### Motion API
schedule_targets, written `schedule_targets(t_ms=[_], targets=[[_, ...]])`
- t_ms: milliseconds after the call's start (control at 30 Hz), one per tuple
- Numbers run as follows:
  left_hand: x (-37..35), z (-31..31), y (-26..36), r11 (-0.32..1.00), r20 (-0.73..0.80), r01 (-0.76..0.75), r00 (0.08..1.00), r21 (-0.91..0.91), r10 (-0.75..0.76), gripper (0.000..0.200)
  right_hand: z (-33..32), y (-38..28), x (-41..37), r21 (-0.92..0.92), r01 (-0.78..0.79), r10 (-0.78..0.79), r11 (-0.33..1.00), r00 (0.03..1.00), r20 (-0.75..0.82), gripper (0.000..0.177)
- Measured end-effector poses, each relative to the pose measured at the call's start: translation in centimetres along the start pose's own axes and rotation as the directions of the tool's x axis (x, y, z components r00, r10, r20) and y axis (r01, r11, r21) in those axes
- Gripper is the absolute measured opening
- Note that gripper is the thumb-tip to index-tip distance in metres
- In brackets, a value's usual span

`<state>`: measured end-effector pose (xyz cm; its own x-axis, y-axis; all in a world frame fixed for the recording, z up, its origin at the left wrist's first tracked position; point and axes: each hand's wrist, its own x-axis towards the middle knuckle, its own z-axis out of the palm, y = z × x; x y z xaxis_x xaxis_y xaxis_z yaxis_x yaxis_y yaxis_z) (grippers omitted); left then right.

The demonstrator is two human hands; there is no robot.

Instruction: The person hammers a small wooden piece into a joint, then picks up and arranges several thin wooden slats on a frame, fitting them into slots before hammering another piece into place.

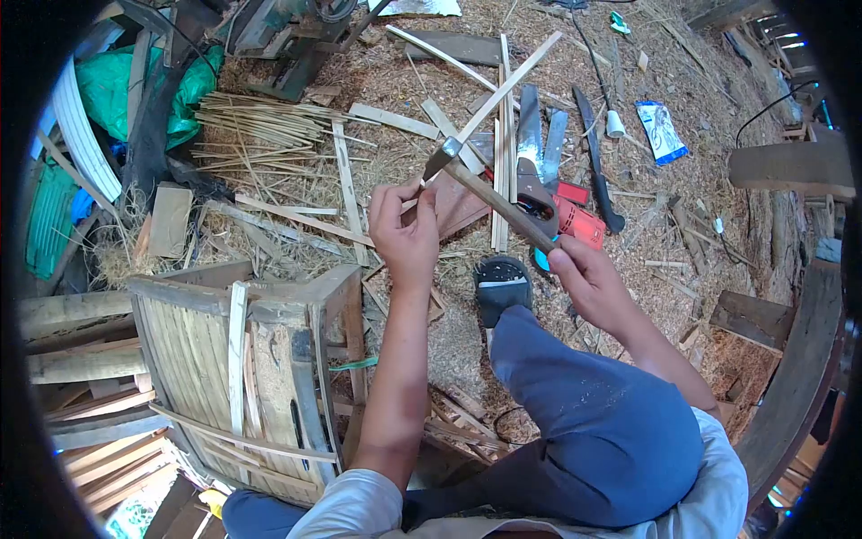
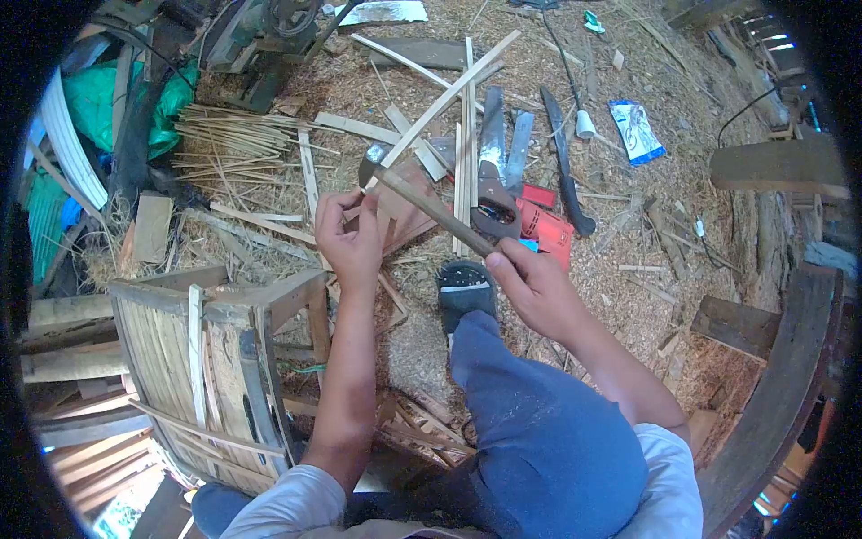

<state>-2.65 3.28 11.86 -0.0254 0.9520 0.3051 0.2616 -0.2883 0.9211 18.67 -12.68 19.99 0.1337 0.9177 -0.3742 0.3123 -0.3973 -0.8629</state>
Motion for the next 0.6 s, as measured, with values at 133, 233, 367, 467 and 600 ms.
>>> schedule_targets(t_ms=[133, 233, 367, 467, 600], targets=[[0.0, 0.0, 0.3, 1.000, 0.000, -0.016, 1.000, -0.014, 0.016, 0.020, 1.0, 0.0, 0.2, -0.024, 0.118, -0.120, 0.993, 0.980, -0.158, 0.025], [0.1, -0.2, -0.1, 1.000, 0.007, -0.023, 1.000, 0.003, 0.023, 0.020, 1.3, 0.2, 0.3, 0.189, 0.061, -0.044, 0.980, 0.995, -0.093, 0.019], [0.0, -0.3, -0.1, 1.000, 0.021, 0.005, 1.000, 0.000, -0.005, 0.020, 0.3, -0.2, 0.1, -0.012, 0.021, -0.021, 1.000, 0.999, -0.034, 0.027], [0.1, -0.4, -0.2, 0.998, 0.051, -0.045, 0.998, 0.036, 0.043, 0.020, -0.2, -1.0, -0.1, -0.142, 0.103, -0.106, 0.984, 0.994, -0.017, 0.035], [0.0, -0.5, -0.8, 0.992, 0.073, -0.103, 0.992, 0.069, 0.098, 0.021, 0.0, -1.3, -0.7, -0.204, 0.209, -0.214, 0.957, 0.977, -0.002, 0.043]])
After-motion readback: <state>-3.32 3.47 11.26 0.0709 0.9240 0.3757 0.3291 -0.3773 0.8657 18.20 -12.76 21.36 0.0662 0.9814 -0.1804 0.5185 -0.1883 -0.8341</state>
